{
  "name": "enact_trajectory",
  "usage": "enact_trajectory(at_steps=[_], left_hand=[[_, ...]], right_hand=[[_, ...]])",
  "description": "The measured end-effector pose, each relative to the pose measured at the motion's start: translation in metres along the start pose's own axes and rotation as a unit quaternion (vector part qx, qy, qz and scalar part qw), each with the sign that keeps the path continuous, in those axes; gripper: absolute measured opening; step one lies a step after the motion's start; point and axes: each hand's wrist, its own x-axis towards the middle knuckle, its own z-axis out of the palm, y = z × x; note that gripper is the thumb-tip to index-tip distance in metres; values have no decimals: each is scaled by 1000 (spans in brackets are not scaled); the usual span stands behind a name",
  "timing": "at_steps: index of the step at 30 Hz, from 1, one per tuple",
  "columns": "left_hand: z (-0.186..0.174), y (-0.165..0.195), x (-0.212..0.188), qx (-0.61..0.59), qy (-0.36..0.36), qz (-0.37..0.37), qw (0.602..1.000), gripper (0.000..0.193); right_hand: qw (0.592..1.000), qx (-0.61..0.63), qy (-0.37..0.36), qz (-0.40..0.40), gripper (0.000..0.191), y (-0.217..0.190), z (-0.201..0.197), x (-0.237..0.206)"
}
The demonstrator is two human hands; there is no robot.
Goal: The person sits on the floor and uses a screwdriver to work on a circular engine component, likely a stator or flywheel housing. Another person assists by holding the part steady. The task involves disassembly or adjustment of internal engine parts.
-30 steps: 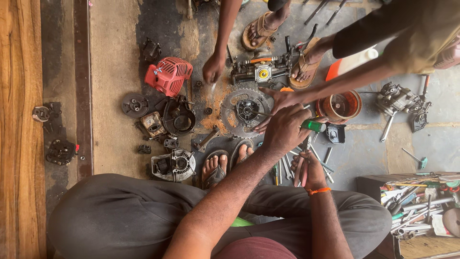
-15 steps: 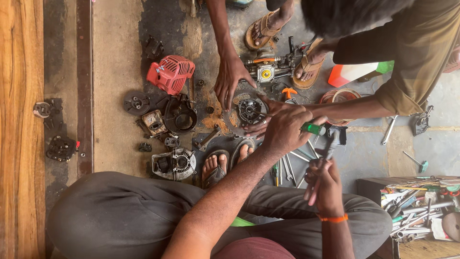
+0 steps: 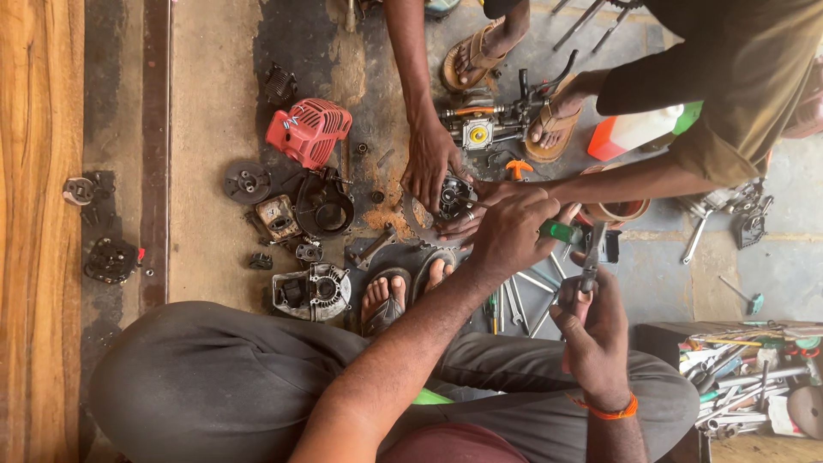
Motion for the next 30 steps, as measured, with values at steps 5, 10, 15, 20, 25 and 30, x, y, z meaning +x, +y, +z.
enact_trajectory(at_steps=[5, 10, 15, 20, 25, 30], left_hand=[[2, 0, -4, -24, -10, -9, 1000, 28], [3, -5, -8, -10, -17, -9, 1000, 26], [4, -9, -8, -16, -27, -10, 999, 28], [3, -9, -13, -20, -36, -20, 999, 25], [5, -10, -20, -4, -35, 8, 999, 24], [11, -14, -24, 2, -32, 32, 999, 20]], right_hand=[[999, -38, -7, 29, 67, 12, -5, -6], [999, -26, 6, 33, 67, 19, -6, -7], [1000, -16, 8, 9, 67, 19, -5, -9], [999, -20, 26, 14, 69, 17, -5, -9], [999, -25, 45, 2, 71, 9, -4, -13], [988, -102, 93, -67, 68, 15, -1, -15]])
